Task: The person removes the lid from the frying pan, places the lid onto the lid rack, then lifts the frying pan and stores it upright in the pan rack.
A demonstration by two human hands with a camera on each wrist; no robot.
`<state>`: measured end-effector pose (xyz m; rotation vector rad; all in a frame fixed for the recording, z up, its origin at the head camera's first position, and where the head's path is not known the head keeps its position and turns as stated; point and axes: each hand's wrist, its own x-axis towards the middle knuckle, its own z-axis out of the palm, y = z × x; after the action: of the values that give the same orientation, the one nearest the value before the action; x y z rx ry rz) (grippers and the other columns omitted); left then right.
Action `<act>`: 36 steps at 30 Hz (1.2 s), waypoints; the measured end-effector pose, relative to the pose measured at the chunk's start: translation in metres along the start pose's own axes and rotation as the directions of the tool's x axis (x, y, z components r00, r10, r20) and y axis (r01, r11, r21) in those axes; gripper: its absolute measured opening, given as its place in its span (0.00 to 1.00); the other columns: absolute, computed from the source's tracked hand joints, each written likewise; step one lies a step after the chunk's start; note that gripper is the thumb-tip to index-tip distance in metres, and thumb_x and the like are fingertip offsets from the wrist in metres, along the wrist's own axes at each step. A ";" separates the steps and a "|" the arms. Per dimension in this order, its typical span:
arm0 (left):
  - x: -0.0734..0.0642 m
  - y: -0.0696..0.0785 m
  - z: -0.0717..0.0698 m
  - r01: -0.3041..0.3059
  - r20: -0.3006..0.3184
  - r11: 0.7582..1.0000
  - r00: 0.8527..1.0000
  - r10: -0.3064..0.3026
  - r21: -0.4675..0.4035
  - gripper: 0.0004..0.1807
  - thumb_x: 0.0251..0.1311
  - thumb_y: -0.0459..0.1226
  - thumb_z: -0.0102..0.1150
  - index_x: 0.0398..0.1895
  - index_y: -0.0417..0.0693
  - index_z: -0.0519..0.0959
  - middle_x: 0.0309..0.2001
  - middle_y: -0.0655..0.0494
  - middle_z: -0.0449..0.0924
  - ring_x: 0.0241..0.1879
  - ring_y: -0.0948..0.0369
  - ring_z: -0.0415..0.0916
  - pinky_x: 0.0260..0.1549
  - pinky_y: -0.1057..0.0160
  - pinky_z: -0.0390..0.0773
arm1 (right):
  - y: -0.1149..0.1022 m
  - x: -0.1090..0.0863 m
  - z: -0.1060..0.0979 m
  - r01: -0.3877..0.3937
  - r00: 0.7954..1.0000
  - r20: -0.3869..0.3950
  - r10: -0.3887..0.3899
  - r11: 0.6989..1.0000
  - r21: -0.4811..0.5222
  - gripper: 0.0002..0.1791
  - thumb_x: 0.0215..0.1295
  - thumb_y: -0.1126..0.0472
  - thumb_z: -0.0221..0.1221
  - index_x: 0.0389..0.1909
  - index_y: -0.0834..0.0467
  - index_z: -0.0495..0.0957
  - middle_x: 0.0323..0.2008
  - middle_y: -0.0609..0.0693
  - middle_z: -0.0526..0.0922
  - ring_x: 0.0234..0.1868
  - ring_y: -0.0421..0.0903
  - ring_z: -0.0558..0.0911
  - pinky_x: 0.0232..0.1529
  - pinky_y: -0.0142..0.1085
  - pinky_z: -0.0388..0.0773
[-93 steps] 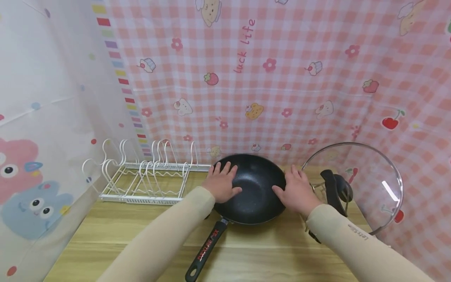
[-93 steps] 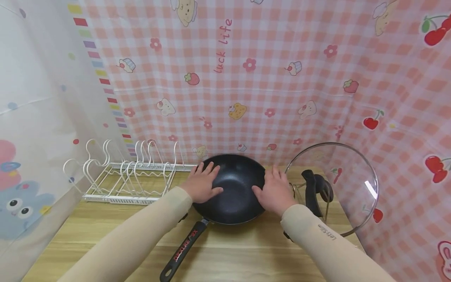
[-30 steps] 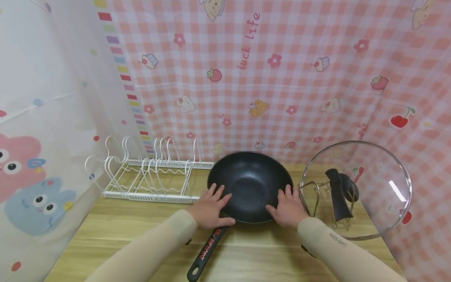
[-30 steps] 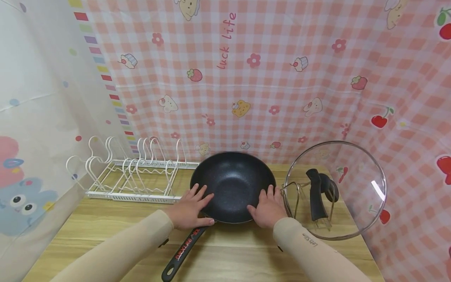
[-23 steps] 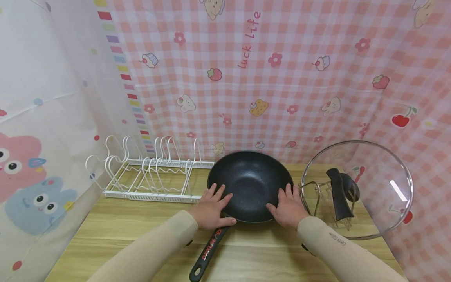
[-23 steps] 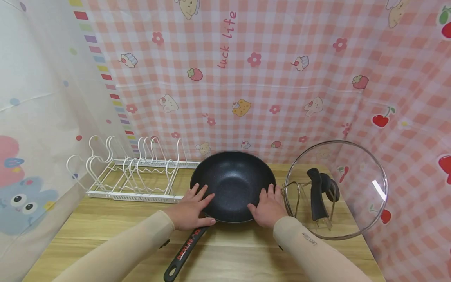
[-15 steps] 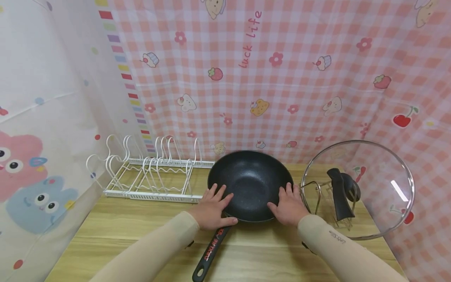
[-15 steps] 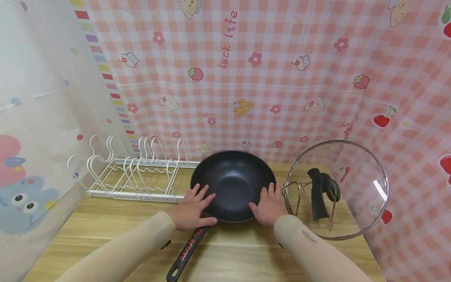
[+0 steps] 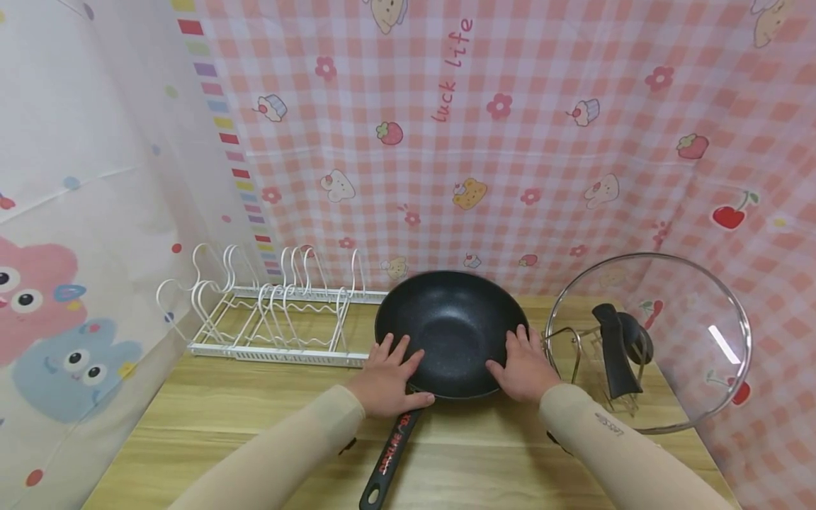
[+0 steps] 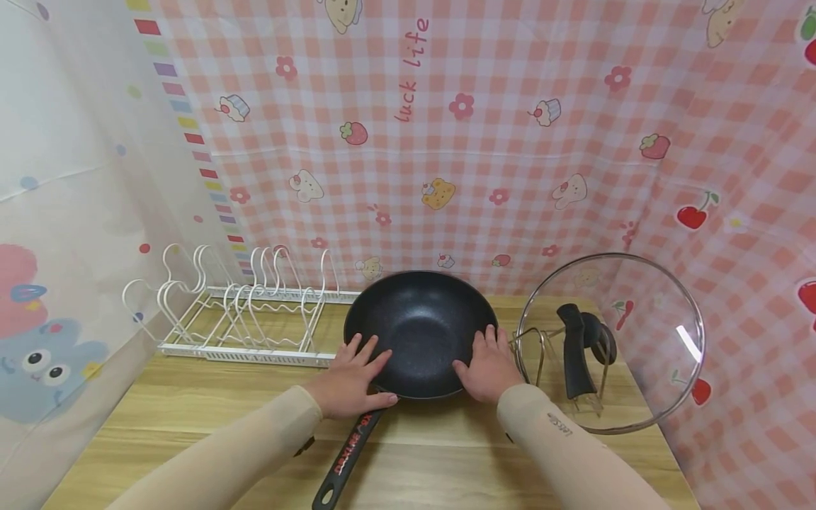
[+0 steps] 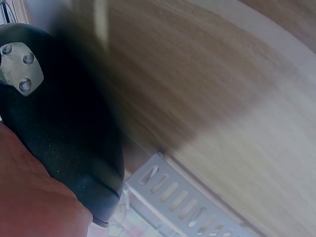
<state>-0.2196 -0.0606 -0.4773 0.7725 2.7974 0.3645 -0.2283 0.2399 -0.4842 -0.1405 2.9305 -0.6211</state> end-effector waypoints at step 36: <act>0.005 0.011 0.008 0.059 -0.056 0.998 0.997 -0.059 0.000 0.49 0.67 0.71 0.52 0.82 0.55 0.62 0.85 0.40 0.47 0.85 0.37 0.37 0.82 0.36 0.43 | -0.014 -0.002 0.010 0.061 0.997 -0.033 -0.065 0.993 -0.100 0.50 0.75 0.35 0.55 0.78 0.73 0.58 0.81 0.75 0.47 0.83 0.73 0.39 0.81 0.67 0.42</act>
<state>-0.2164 -0.0478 -0.4824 0.6891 2.8657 0.3786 -0.2236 0.2229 -0.4875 -0.2357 3.0032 -0.4920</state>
